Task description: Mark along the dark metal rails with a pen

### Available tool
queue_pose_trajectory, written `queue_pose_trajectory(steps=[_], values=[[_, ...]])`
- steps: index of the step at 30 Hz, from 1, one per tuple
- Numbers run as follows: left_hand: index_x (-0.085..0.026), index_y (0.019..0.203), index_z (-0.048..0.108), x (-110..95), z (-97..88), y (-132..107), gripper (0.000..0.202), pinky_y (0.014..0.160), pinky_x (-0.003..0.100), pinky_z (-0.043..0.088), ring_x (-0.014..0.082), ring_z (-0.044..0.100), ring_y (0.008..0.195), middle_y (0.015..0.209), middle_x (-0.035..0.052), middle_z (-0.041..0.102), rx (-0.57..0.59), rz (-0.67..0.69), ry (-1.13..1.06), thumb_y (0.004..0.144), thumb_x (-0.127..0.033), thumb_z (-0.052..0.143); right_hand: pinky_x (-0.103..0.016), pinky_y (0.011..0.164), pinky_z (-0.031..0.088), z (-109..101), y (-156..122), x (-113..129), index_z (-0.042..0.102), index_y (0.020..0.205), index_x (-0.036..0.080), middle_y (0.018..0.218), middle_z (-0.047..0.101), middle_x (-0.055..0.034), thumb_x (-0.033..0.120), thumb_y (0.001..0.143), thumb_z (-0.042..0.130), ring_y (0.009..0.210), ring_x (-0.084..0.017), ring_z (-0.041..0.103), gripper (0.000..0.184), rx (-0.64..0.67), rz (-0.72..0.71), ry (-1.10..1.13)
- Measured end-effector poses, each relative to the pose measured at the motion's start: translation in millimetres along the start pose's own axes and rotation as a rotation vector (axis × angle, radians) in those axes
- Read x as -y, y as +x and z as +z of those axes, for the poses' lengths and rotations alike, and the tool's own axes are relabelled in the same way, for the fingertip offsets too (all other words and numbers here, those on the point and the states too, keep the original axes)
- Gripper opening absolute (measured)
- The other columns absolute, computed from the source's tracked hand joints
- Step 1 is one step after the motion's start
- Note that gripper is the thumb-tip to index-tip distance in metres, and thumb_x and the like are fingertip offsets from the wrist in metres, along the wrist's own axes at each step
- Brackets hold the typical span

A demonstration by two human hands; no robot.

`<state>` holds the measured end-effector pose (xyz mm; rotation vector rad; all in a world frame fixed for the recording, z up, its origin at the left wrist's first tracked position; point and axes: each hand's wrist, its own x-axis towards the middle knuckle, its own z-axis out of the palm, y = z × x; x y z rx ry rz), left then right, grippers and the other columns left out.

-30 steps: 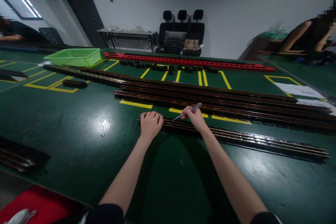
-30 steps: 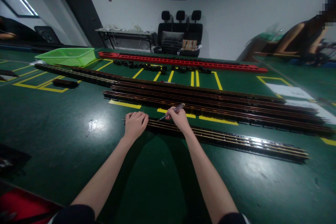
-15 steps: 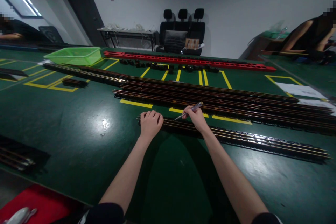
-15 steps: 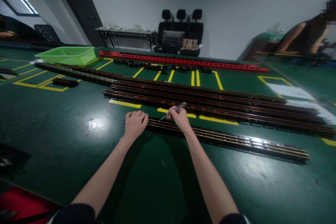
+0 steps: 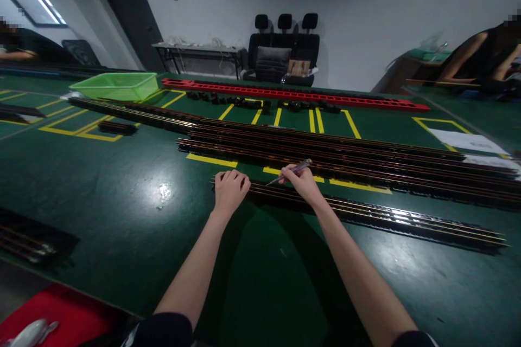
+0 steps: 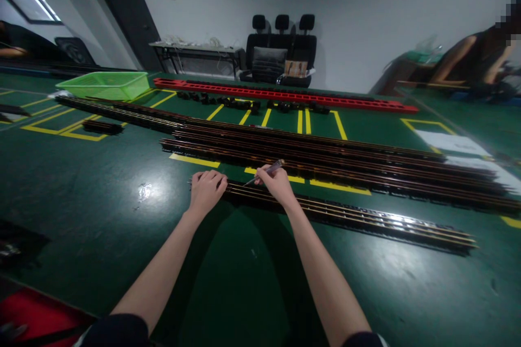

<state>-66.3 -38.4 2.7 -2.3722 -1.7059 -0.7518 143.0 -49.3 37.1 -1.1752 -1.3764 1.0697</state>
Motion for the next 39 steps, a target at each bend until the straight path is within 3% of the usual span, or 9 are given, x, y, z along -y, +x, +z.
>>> queue_pose_trajectory(steps=[12, 21, 39], values=[[-0.016, 0.087, 0.069, 4, -1.9, 0, 0.03, 0.093, 0.043, 0.032, 0.022, 0.061, 0.089, 0.093, 0.0067, 0.07, -0.017, -0.026, -0.03, 0.092, -0.026, 0.041, -0.029, 0.07, 0.052, -1, 2, -10, 0.065, 0.072, 0.014, 0.067, 0.066, -0.0056, 0.046, 0.075, 0.064, 0.067, -0.016, 0.064, 0.032, 0.043, 0.012, 0.049], [-0.017, 0.089, 0.068, -13, 1.8, -3, 0.026, 0.093, 0.04, 0.033, 0.0201, 0.062, 0.091, 0.096, 0.0048, 0.071, -0.091, 0.033, -0.082, 0.091, -0.023, 0.043, -0.03, 0.069, 0.052, 1, 2, -9, 0.064, 0.07, 0.014, 0.066, 0.066, -0.0059, 0.046, 0.074, 0.065, 0.065, -0.016, 0.063, 0.032, 0.029, 0.016, 0.044], [-0.016, 0.085, 0.068, -15, 3.9, -1, 0.033, 0.087, 0.04, 0.036, 0.0206, 0.06, 0.085, 0.09, 0.0066, 0.07, 0.0, 0.062, -0.02, 0.093, -0.027, 0.039, -0.03, 0.066, 0.053, 2, 4, -10, 0.063, 0.066, 0.015, 0.061, 0.065, -0.0057, 0.044, 0.072, 0.065, 0.061, -0.017, 0.063, 0.03, -0.017, 0.02, 0.049]])
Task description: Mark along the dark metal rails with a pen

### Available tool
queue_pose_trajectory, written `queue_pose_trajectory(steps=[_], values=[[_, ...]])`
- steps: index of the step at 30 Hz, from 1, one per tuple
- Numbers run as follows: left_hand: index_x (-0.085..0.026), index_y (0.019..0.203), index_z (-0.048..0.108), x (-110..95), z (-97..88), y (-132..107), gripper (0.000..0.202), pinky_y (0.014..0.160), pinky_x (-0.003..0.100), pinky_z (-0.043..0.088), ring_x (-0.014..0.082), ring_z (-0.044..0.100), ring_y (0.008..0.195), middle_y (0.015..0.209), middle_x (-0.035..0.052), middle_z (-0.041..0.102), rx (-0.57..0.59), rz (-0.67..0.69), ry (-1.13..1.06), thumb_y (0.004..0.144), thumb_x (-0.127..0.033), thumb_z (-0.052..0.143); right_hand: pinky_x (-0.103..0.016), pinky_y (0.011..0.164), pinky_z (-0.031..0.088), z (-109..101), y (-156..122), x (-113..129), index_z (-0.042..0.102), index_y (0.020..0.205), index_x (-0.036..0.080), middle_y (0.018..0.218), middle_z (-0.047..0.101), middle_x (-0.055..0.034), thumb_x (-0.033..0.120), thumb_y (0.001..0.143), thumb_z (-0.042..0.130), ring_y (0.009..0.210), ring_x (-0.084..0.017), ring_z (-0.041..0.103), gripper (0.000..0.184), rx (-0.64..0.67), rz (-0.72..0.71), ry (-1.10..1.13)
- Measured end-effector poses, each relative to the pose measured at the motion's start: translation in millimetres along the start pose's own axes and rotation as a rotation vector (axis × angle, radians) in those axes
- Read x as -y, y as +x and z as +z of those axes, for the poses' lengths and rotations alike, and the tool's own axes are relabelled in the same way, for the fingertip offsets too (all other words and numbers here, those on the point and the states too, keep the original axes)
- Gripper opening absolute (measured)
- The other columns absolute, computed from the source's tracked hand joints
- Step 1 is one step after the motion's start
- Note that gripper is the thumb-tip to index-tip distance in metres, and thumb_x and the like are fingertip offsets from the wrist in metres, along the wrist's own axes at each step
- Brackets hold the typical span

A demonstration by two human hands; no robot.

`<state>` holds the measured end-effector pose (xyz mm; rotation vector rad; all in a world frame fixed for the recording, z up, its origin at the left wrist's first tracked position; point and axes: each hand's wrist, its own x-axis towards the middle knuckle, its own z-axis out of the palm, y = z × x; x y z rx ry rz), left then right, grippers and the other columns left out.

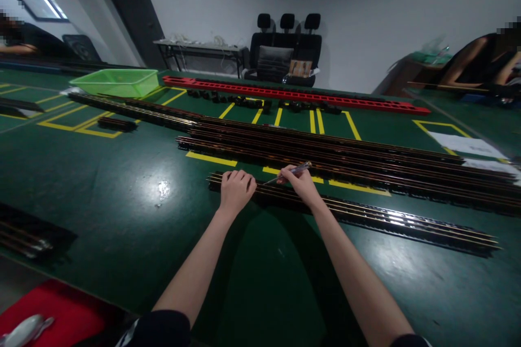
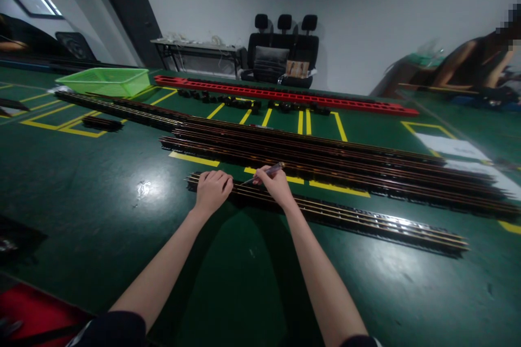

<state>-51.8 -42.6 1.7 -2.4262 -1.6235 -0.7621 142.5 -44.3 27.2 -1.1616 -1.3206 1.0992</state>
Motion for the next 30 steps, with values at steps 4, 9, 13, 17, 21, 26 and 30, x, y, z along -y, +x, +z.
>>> queue_pose_trajectory(steps=[4, 9, 13, 17, 21, 26, 30], values=[[-0.016, 0.086, 0.069, 1, -1.8, 1, 0.032, 0.087, 0.04, 0.036, 0.0214, 0.06, 0.087, 0.092, 0.0073, 0.07, 0.013, -0.011, -0.004, 0.093, -0.027, 0.039, -0.03, 0.067, 0.052, 1, -2, 4, 0.063, 0.067, 0.015, 0.064, 0.066, -0.0063, 0.045, 0.072, 0.064, 0.063, -0.017, 0.064, 0.03, -0.009, -0.004, -0.018], [-0.017, 0.086, 0.069, 2, -3.7, 2, 0.031, 0.088, 0.041, 0.035, 0.022, 0.059, 0.087, 0.092, 0.0076, 0.07, 0.008, -0.023, 0.002, 0.092, -0.026, 0.04, -0.03, 0.067, 0.051, 3, -4, 9, 0.064, 0.068, 0.015, 0.064, 0.066, -0.0069, 0.046, 0.073, 0.063, 0.064, -0.017, 0.064, 0.031, 0.007, -0.014, -0.045], [-0.017, 0.085, 0.069, 1, -4.6, 3, 0.031, 0.088, 0.041, 0.035, 0.0226, 0.059, 0.088, 0.091, 0.0079, 0.069, 0.009, -0.029, 0.009, 0.091, -0.026, 0.041, -0.03, 0.066, 0.051, 3, -3, 7, 0.064, 0.068, 0.015, 0.064, 0.066, -0.007, 0.044, 0.074, 0.062, 0.063, -0.017, 0.063, 0.03, 0.008, -0.019, -0.055], [-0.017, 0.085, 0.069, 0, -5.2, 3, 0.03, 0.088, 0.041, 0.035, 0.0222, 0.059, 0.088, 0.091, 0.0078, 0.069, 0.016, -0.029, 0.009, 0.091, -0.025, 0.041, -0.03, 0.066, 0.051, 2, -2, 4, 0.064, 0.069, 0.015, 0.064, 0.067, -0.007, 0.042, 0.075, 0.062, 0.063, -0.017, 0.063, 0.028, -0.001, -0.021, -0.051], [-0.016, 0.086, 0.069, 2, -5.3, 3, 0.031, 0.088, 0.041, 0.035, 0.022, 0.059, 0.088, 0.092, 0.0075, 0.07, 0.029, -0.033, 0.005, 0.092, -0.026, 0.041, -0.03, 0.066, 0.052, -2, -2, 5, 0.064, 0.066, 0.015, 0.062, 0.066, -0.0066, 0.042, 0.075, 0.062, 0.061, -0.017, 0.063, 0.028, -0.029, -0.002, -0.057], [-0.017, 0.087, 0.069, 8, -5.4, 2, 0.032, 0.089, 0.041, 0.035, 0.0223, 0.059, 0.089, 0.094, 0.0077, 0.07, 0.021, -0.048, 0.006, 0.093, -0.027, 0.04, -0.03, 0.065, 0.052, -7, -1, 6, 0.063, 0.062, 0.015, 0.061, 0.064, -0.0055, 0.041, 0.073, 0.062, 0.06, -0.017, 0.061, 0.028, -0.014, -0.012, -0.059], [-0.017, 0.086, 0.069, 11, -6.4, 2, 0.032, 0.09, 0.041, 0.035, 0.0227, 0.059, 0.089, 0.093, 0.0078, 0.07, 0.022, -0.062, 0.001, 0.092, -0.027, 0.039, -0.029, 0.065, 0.051, -8, 0, 6, 0.063, 0.063, 0.016, 0.06, 0.064, -0.0053, 0.04, 0.074, 0.061, 0.059, -0.016, 0.061, 0.027, 0.007, -0.021, -0.076]])
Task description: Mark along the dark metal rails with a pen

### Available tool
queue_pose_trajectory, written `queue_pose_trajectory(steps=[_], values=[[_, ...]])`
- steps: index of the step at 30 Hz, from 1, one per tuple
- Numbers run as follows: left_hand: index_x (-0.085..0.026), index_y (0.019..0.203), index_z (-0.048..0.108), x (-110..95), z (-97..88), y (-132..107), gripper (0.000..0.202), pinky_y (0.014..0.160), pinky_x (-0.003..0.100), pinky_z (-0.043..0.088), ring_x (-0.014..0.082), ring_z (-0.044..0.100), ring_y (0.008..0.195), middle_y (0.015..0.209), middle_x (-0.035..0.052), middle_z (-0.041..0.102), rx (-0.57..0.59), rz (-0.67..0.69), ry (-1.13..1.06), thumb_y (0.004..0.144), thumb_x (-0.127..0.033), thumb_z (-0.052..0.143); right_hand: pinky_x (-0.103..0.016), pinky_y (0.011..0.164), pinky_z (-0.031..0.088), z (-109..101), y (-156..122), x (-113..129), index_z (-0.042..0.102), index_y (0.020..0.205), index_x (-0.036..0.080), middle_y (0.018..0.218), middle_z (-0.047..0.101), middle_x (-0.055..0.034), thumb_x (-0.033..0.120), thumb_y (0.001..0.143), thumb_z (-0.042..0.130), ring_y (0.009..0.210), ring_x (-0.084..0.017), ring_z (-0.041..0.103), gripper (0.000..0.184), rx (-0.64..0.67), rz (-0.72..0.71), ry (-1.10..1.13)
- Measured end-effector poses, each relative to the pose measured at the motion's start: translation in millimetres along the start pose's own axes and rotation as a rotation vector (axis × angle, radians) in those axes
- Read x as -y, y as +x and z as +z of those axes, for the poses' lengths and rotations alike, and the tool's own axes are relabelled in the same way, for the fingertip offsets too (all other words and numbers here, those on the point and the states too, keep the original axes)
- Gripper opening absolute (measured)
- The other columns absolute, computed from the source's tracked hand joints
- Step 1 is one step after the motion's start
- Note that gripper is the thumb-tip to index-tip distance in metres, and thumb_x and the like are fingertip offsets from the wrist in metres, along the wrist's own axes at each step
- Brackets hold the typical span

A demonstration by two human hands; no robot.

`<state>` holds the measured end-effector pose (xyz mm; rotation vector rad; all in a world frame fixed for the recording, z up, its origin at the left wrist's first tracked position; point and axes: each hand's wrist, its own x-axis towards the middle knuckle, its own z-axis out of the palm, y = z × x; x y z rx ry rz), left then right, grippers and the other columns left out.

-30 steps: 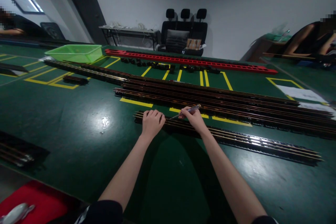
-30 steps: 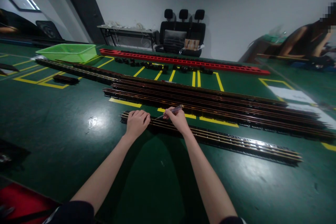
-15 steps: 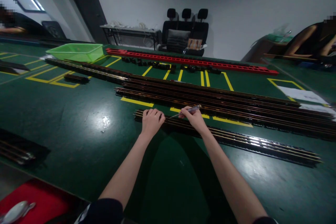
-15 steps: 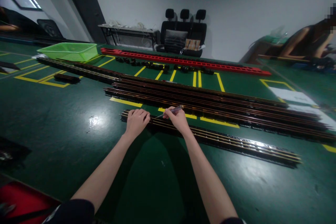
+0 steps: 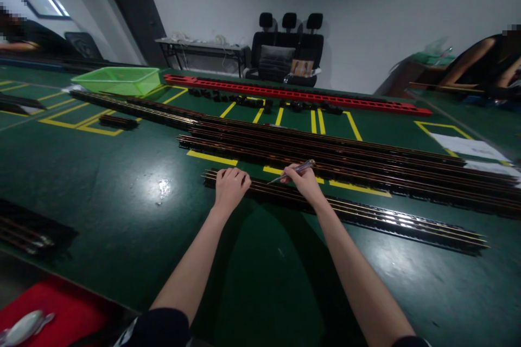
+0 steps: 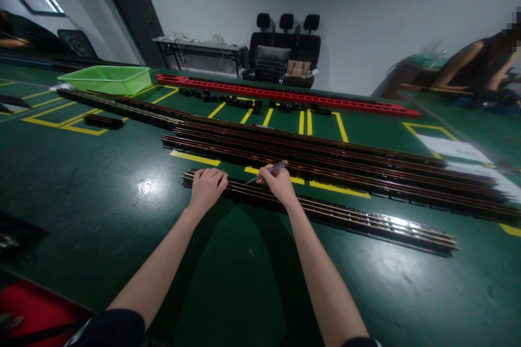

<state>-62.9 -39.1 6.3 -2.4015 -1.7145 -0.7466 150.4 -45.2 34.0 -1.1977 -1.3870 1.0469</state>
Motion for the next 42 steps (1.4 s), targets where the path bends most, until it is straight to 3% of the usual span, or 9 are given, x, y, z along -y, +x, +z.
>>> queue_pose_trajectory(steps=[9, 18, 34, 42], values=[[-0.017, 0.087, 0.069, 2, 0.3, -1, 0.032, 0.089, 0.041, 0.034, 0.0225, 0.059, 0.089, 0.094, 0.0075, 0.07, 0.005, 0.014, -0.003, 0.092, -0.027, 0.039, -0.029, 0.063, 0.051, 0, 1, 1, 0.062, 0.06, 0.016, 0.058, 0.062, -0.0046, 0.037, 0.071, 0.06, 0.057, -0.016, 0.06, 0.024, -0.018, 0.015, 0.036], [-0.018, 0.085, 0.069, 3, 2.0, 0, 0.031, 0.088, 0.041, 0.034, 0.0225, 0.059, 0.088, 0.092, 0.0069, 0.07, -0.019, 0.024, 0.019, 0.092, -0.027, 0.039, -0.027, 0.057, 0.048, -6, 6, -14, 0.059, 0.057, 0.017, 0.055, 0.06, -0.0025, 0.03, 0.068, 0.054, 0.053, -0.013, 0.056, 0.018, -0.066, 0.016, 0.115], [-0.018, 0.085, 0.069, 3, 1.6, 0, 0.031, 0.09, 0.041, 0.033, 0.022, 0.059, 0.089, 0.093, 0.0063, 0.07, -0.004, 0.013, -0.007, 0.092, -0.026, 0.039, -0.029, 0.061, 0.051, -6, 2, -1, 0.063, 0.06, 0.016, 0.056, 0.061, -0.0038, 0.039, 0.07, 0.063, 0.055, -0.014, 0.059, 0.026, -0.028, 0.043, 0.069], [-0.018, 0.085, 0.068, 17, 2.6, 0, 0.031, 0.094, 0.043, 0.031, 0.0217, 0.06, 0.089, 0.091, 0.0058, 0.07, -0.041, 0.011, 0.019, 0.092, -0.026, 0.04, -0.029, 0.066, 0.052, -1, -1, 5, 0.065, 0.068, 0.014, 0.064, 0.066, -0.0059, 0.048, 0.072, 0.065, 0.063, -0.015, 0.062, 0.034, 0.058, 0.021, 0.03]])
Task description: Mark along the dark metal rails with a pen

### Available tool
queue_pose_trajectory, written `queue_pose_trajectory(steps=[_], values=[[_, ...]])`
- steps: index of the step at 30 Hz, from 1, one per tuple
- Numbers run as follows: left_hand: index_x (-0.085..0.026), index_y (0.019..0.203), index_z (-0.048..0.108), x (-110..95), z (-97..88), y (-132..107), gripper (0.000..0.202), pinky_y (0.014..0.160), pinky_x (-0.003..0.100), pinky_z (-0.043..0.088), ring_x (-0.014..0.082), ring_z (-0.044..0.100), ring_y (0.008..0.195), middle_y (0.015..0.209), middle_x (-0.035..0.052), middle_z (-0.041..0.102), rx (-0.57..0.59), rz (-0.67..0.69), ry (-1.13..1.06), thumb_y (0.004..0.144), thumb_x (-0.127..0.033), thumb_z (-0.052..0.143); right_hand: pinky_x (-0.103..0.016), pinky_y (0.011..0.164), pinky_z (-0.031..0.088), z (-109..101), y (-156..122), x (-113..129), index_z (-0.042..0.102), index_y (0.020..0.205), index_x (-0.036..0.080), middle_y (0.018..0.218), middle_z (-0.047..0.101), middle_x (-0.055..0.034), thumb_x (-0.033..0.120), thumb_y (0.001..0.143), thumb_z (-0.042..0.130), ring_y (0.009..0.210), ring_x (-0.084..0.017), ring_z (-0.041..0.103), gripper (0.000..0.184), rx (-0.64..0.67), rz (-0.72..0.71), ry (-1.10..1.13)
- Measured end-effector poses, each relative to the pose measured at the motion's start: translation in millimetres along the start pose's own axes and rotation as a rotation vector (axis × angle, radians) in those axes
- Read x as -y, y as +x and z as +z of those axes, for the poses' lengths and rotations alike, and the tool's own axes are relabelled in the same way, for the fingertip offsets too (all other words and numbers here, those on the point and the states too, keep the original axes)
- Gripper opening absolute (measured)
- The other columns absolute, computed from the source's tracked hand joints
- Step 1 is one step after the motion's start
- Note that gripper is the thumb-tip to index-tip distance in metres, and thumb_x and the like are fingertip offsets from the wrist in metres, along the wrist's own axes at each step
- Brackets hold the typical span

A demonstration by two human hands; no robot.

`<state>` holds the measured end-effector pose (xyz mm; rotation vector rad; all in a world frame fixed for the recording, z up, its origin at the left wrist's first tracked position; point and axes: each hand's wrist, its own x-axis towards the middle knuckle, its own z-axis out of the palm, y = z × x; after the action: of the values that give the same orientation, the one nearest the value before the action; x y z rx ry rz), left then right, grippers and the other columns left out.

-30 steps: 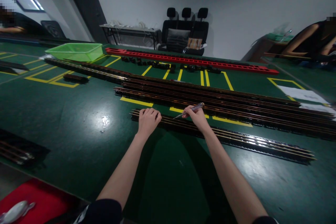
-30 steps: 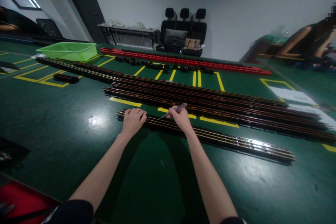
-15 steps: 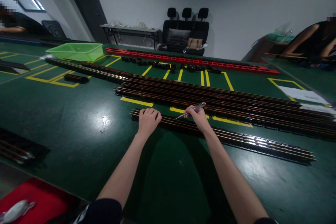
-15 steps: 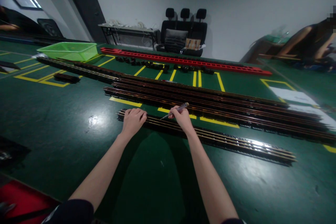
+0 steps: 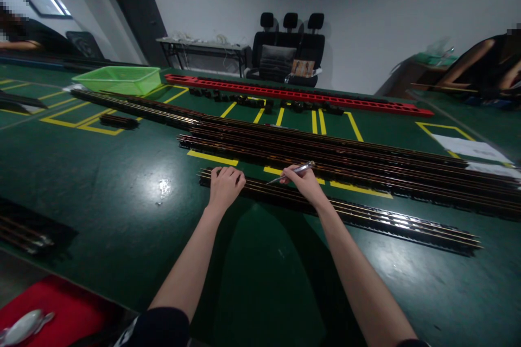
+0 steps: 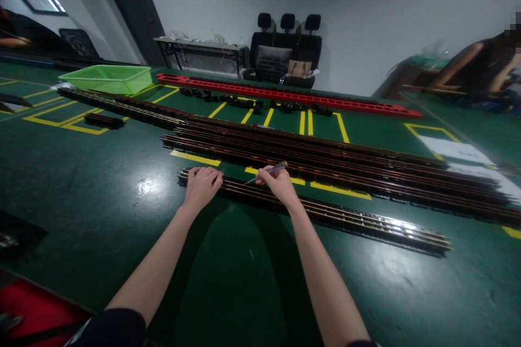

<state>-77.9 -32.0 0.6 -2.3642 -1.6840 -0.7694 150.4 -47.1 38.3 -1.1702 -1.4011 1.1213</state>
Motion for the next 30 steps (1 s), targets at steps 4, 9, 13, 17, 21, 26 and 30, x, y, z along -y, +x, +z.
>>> queue_pose_trajectory(steps=[4, 9, 13, 17, 21, 26, 30], values=[[-0.018, 0.084, 0.068, 3, -2.2, 0, 0.03, 0.094, 0.043, 0.032, 0.022, 0.06, 0.089, 0.091, 0.006, 0.07, 0.004, -0.01, -0.007, 0.092, -0.026, 0.04, -0.03, 0.066, 0.052, 2, 0, -2, 0.065, 0.069, 0.014, 0.065, 0.066, -0.0065, 0.049, 0.072, 0.066, 0.063, -0.016, 0.062, 0.036, 0.008, -0.011, 0.013], [-0.018, 0.084, 0.068, 0, -2.9, -1, 0.029, 0.094, 0.043, 0.032, 0.0217, 0.061, 0.09, 0.092, 0.0056, 0.07, -0.012, -0.02, -0.034, 0.091, -0.025, 0.041, -0.031, 0.067, 0.052, 1, 1, -6, 0.065, 0.07, 0.014, 0.066, 0.067, -0.0069, 0.048, 0.073, 0.065, 0.063, -0.016, 0.062, 0.034, 0.001, -0.007, 0.01], [-0.017, 0.085, 0.068, -14, -2.7, -2, 0.028, 0.095, 0.042, 0.031, 0.0208, 0.061, 0.091, 0.096, 0.0059, 0.07, -0.063, 0.005, -0.049, 0.092, -0.023, 0.041, -0.031, 0.068, 0.052, 1, 1, -5, 0.065, 0.07, 0.014, 0.066, 0.067, -0.007, 0.047, 0.073, 0.065, 0.064, -0.016, 0.063, 0.033, -0.002, 0.0, 0.013], [-0.016, 0.088, 0.068, -33, -0.1, -4, 0.03, 0.092, 0.04, 0.033, 0.0197, 0.061, 0.089, 0.093, 0.0054, 0.07, -0.009, 0.09, -0.064, 0.094, -0.024, 0.039, -0.031, 0.068, 0.052, 2, 1, -3, 0.065, 0.07, 0.014, 0.066, 0.067, -0.0073, 0.046, 0.074, 0.064, 0.064, -0.017, 0.063, 0.033, -0.006, 0.001, 0.004], [-0.017, 0.092, 0.068, -38, 2.2, -4, 0.032, 0.088, 0.04, 0.034, 0.0206, 0.06, 0.089, 0.092, 0.0058, 0.069, 0.031, 0.091, -0.032, 0.095, -0.026, 0.037, -0.03, 0.069, 0.052, 2, 0, -3, 0.065, 0.07, 0.014, 0.067, 0.067, -0.0072, 0.046, 0.075, 0.063, 0.065, -0.017, 0.064, 0.033, -0.005, -0.011, -0.009], [-0.016, 0.089, 0.068, -36, 2.8, -3, 0.032, 0.086, 0.04, 0.033, 0.0201, 0.059, 0.087, 0.091, 0.0055, 0.069, 0.035, 0.087, -0.026, 0.095, -0.026, 0.037, -0.03, 0.068, 0.053, 2, 0, -3, 0.065, 0.069, 0.014, 0.066, 0.067, -0.0072, 0.044, 0.074, 0.063, 0.064, -0.017, 0.064, 0.031, -0.025, -0.008, -0.006], [-0.017, 0.087, 0.068, -36, 4.0, -3, 0.032, 0.087, 0.04, 0.033, 0.02, 0.058, 0.086, 0.089, 0.0053, 0.069, 0.011, 0.09, -0.02, 0.095, -0.026, 0.038, -0.03, 0.066, 0.053, 2, 0, 0, 0.065, 0.067, 0.014, 0.063, 0.066, -0.0067, 0.043, 0.073, 0.063, 0.061, -0.017, 0.063, 0.029, -0.047, 0.003, 0.003]])
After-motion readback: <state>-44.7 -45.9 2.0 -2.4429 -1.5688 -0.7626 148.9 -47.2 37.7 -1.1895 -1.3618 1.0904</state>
